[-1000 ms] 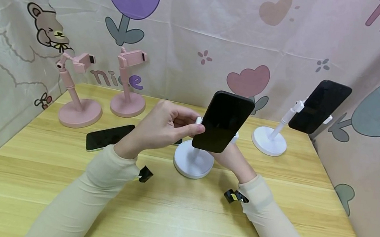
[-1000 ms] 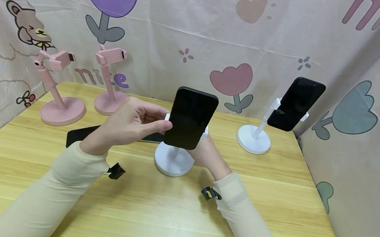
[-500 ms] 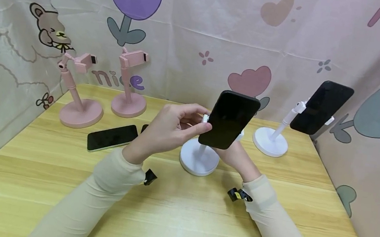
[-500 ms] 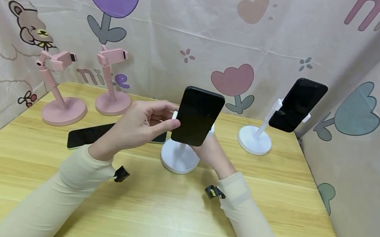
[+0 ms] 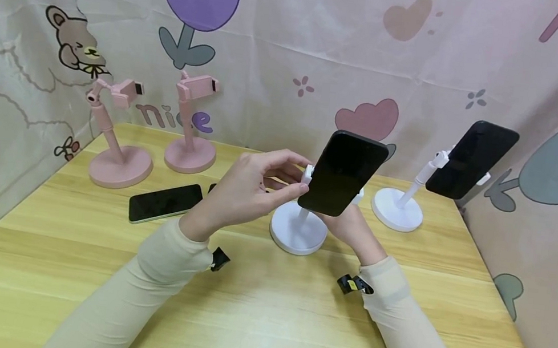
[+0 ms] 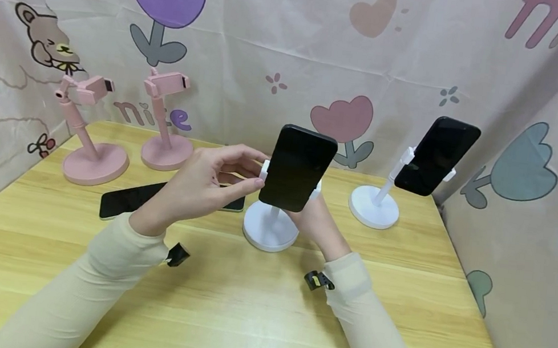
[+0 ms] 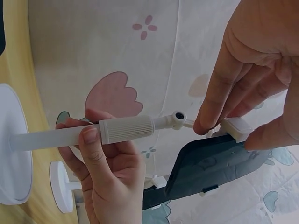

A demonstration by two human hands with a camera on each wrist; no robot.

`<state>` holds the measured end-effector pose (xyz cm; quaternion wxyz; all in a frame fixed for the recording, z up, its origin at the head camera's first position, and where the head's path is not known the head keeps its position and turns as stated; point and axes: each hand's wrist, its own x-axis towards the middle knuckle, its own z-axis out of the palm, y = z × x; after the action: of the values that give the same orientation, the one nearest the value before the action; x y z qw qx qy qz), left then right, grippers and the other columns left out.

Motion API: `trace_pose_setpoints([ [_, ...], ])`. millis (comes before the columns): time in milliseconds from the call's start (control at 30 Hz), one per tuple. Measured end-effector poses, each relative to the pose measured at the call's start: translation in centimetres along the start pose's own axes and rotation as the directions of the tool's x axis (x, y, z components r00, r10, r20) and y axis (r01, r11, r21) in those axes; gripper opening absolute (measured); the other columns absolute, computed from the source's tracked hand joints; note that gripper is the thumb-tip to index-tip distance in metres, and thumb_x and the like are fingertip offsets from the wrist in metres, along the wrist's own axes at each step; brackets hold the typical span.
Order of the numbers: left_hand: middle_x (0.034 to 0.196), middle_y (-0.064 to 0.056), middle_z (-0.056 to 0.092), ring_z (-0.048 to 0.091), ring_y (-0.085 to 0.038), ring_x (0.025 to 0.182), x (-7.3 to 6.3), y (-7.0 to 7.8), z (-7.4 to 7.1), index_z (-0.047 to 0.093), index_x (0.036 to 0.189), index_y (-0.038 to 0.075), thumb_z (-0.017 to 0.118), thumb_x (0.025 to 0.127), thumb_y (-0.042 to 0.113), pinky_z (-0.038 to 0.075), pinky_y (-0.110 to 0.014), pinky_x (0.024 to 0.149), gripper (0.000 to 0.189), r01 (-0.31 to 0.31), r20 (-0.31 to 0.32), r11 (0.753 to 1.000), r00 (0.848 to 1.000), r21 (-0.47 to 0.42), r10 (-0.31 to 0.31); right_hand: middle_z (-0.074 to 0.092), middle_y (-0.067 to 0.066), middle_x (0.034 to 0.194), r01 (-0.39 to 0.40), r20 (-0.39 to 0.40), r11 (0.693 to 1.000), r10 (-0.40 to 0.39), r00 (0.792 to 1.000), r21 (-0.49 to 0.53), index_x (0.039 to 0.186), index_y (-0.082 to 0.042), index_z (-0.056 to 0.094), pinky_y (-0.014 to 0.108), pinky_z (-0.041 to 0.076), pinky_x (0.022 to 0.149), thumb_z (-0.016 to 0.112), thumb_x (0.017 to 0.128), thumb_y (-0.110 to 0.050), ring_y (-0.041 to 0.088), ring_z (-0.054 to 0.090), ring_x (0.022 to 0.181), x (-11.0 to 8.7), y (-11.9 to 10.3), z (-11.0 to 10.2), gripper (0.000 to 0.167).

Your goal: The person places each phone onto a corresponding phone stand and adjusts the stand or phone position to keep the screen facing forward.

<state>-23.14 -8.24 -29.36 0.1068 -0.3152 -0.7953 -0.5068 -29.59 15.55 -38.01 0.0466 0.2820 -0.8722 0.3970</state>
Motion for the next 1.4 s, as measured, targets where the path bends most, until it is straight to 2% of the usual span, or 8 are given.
trace_pose_setpoints([
  [267, 0.106, 0.001, 0.081, 0.078, -0.009, 0.097, -0.3, -0.2, -0.4, 0.076, 0.123, 0.011, 0.078, 0.100, 0.016, 0.066, -0.027, 0.085, 0.024, 0.015, 0.019, 0.999, 1.000, 0.030, -0.015, 0.065, 0.024, 0.125, -0.013, -0.080, 1.000, 0.014, 0.997, 0.011, 0.128, 0.006, 0.063, 0.052, 0.054, 0.100, 0.078, 0.098, -0.007, 0.037, 0.062, 0.112, 0.2, 0.6, 0.0, 0.037],
  [467, 0.107, 0.000, 0.081, 0.078, -0.010, 0.099, -0.7, -0.5, -0.6, 0.076, 0.125, 0.010, 0.077, 0.101, 0.017, 0.067, -0.030, 0.085, 0.025, 0.026, 0.065, 0.998, 0.997, 0.064, -0.030, 0.063, 0.022, 0.124, -0.019, -0.144, 1.000, 0.021, 0.989, 0.018, 0.127, 0.005, 0.062, 0.050, 0.051, 0.100, 0.081, 0.095, -0.007, 0.035, 0.058, 0.110, 0.6, 1.3, -0.1, 0.039],
  [600, 0.106, -0.001, 0.081, 0.078, -0.011, 0.098, -1.1, -0.8, -0.7, 0.076, 0.125, 0.011, 0.077, 0.100, 0.016, 0.067, -0.026, 0.083, 0.026, 0.051, 0.083, 0.995, 0.995, 0.086, -0.058, 0.062, 0.019, 0.121, -0.010, -0.145, 0.999, 0.014, 0.989, 0.031, 0.124, 0.003, 0.062, 0.046, 0.049, 0.100, 0.083, 0.093, -0.008, 0.033, 0.057, 0.109, 1.1, 1.8, -0.3, 0.039],
  [733, 0.106, -0.002, 0.082, 0.078, -0.012, 0.097, -1.4, -1.3, -0.9, 0.076, 0.127, 0.010, 0.077, 0.100, 0.017, 0.067, -0.027, 0.083, 0.027, 0.042, 0.104, 0.993, 0.993, 0.108, -0.053, 0.066, 0.018, 0.117, -0.009, -0.149, 0.999, 0.014, 0.989, 0.035, 0.118, 0.001, 0.067, 0.044, 0.051, 0.098, 0.084, 0.093, -0.009, 0.031, 0.060, 0.105, 1.7, 2.3, -0.7, 0.032],
  [1033, 0.108, -0.004, 0.081, 0.079, -0.012, 0.094, -1.5, -1.5, -1.3, 0.073, 0.134, 0.010, 0.077, 0.101, 0.016, 0.067, -0.028, 0.083, 0.034, 0.032, 0.152, 0.987, 0.987, 0.154, -0.056, 0.072, 0.017, 0.114, -0.037, -0.084, 0.998, 0.042, 0.996, 0.054, 0.114, -0.001, 0.072, 0.032, 0.051, 0.090, 0.079, 0.097, -0.008, 0.024, 0.061, 0.100, 3.2, 3.0, -1.9, 0.019],
  [1133, 0.106, -0.005, 0.082, 0.079, -0.011, 0.091, -1.7, -1.9, -1.3, 0.072, 0.135, 0.009, 0.078, 0.100, 0.016, 0.067, -0.025, 0.080, 0.036, 0.024, 0.169, 0.986, 0.984, 0.167, -0.053, 0.071, 0.022, 0.118, -0.065, -0.078, 0.995, 0.071, 0.994, 0.076, 0.117, 0.004, 0.070, 0.031, 0.050, 0.095, 0.076, 0.098, -0.004, 0.027, 0.061, 0.105, 3.4, 2.3, -2.4, 0.021],
  [1267, 0.106, -0.005, 0.082, 0.079, -0.011, 0.090, -2.1, -2.6, -1.1, 0.072, 0.135, 0.008, 0.078, 0.099, 0.014, 0.066, -0.022, 0.078, 0.036, 0.011, 0.192, 0.984, 0.980, 0.177, -0.045, 0.068, 0.030, 0.119, -0.096, -0.061, 0.990, 0.103, 0.993, 0.103, 0.118, 0.011, 0.067, 0.038, 0.048, 0.101, 0.072, 0.099, 0.001, 0.034, 0.060, 0.108, 3.5, 0.8, -3.1, 0.022],
  [1400, 0.107, -0.004, 0.081, 0.079, -0.009, 0.091, -2.4, -3.1, -1.0, 0.072, 0.134, 0.009, 0.078, 0.100, 0.015, 0.066, -0.023, 0.079, 0.035, 0.004, 0.216, 0.981, 0.975, 0.193, -0.046, 0.066, 0.030, 0.118, -0.114, -0.037, 0.987, 0.119, 0.992, 0.117, 0.117, 0.012, 0.065, 0.042, 0.048, 0.103, 0.070, 0.100, 0.003, 0.036, 0.060, 0.109, 3.7, -0.2, -3.8, 0.021],
])
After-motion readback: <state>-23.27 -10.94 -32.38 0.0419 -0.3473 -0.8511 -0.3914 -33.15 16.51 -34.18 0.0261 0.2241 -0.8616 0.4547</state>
